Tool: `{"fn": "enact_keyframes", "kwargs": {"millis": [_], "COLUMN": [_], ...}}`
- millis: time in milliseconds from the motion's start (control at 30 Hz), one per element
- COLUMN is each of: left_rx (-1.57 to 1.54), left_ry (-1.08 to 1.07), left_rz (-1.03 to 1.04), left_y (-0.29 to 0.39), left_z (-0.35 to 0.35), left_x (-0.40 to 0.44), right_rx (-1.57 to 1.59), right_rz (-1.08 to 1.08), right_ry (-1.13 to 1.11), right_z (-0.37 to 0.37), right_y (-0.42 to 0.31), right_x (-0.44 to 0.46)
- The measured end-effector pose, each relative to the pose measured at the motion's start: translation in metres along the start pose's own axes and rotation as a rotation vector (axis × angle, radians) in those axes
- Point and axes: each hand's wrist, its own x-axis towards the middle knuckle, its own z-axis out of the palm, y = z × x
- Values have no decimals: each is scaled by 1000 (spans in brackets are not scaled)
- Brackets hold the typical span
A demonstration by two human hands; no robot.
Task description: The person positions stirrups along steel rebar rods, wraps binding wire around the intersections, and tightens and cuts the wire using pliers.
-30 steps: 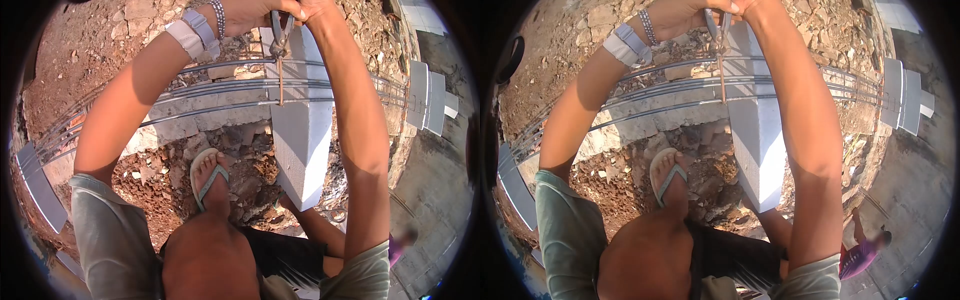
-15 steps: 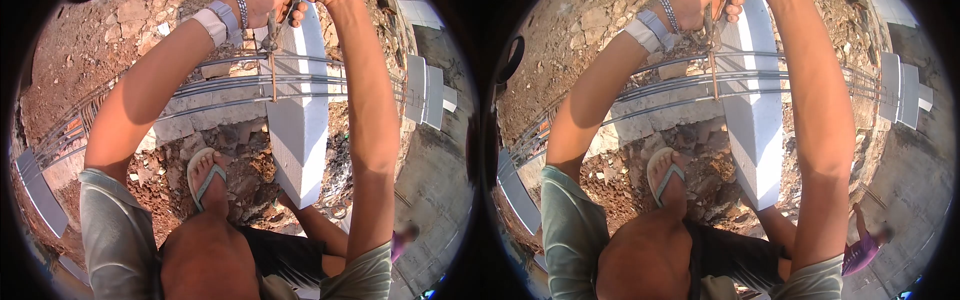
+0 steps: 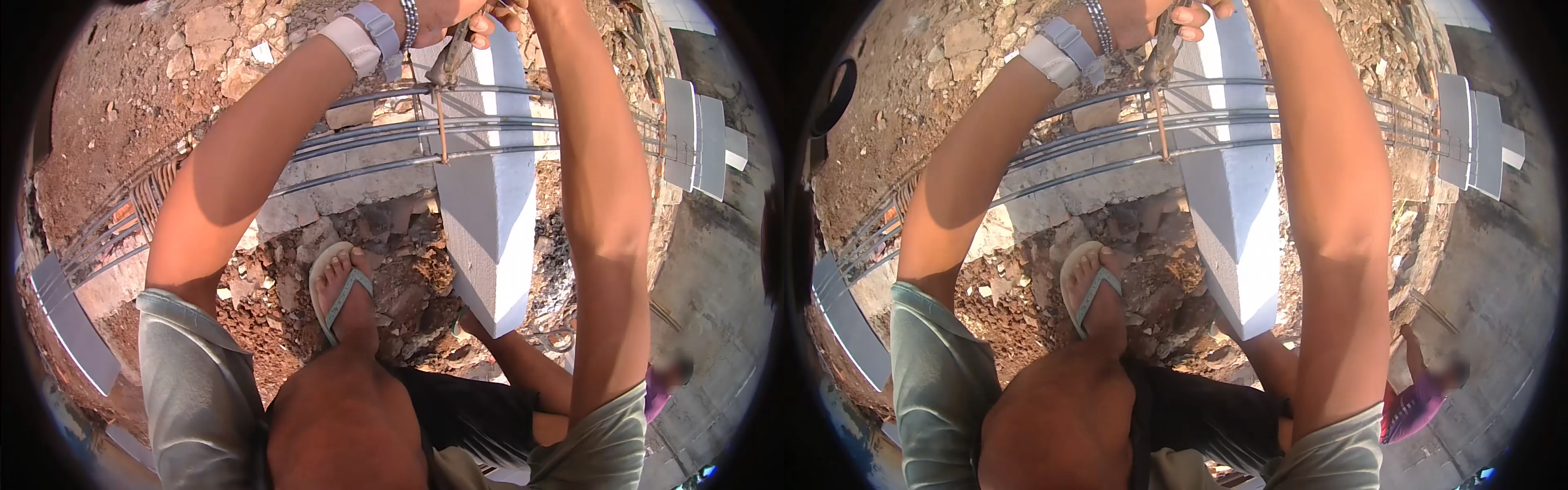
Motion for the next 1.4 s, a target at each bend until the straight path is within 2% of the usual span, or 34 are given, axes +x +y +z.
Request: {"fn": "enact_keyframes", "kwargs": {"millis": [100,133,233,267,367,400,500,533,667,933,967,1033,1100,1167,1233,1300,1333,1400], "left_rx": [-87,530,531,480,286,287,465,477,543,608,538,506,537,577,758,926,959,946], "left_ry": [-179,-315,-653,-581,-248,-301,-385,-322,-213,-169,-230,-221,-173,32,200,557,632,576], "left_rz": [-6,497,761,279,-214,-172,-273,-237,-235,-492,-405,-411,-357,-250,-160,109,218,300], "left_y": [-5,-10,-36,-34,-17,-34,13,-15,-11,3,-10,-14,-7,-2,14,4,-1,-7], "left_z": [17,20,16,22,37,33,51,50,58,67,60,55,57,54,58,66,67,59], "left_x": [-1,-3,36,41,30,45,-5,18,8,1,7,12,4,0,-18,-17,-17,-17], "right_rx": [106,151,313,370,521,572,672,695,738,787,786,705,416,60,-187,-219,-206,-62], "right_rz": [-26,-40,-72,-83,-131,-150,-184,-185,-209,-161,-139,-108,-62,74,106,93,72,35], "right_ry": [30,30,27,20,-13,-21,-58,-64,-74,-131,-138,-83,149,405,423,318,233,-3], "right_z": [-37,-53,-96,-107,-129,-135,-144,-144,-145,-143,-144,-144,-128,-110,-70,-47,-40,-33], "right_y": [-12,-15,-19,-17,-4,2,15,18,24,34,34,30,15,2,-20,-36,-40,-43], "right_x": [-12,-15,-30,-35,-40,-42,-53,-56,-60,-65,-65,-61,-54,-45,-32,-19,-17,-11]}}
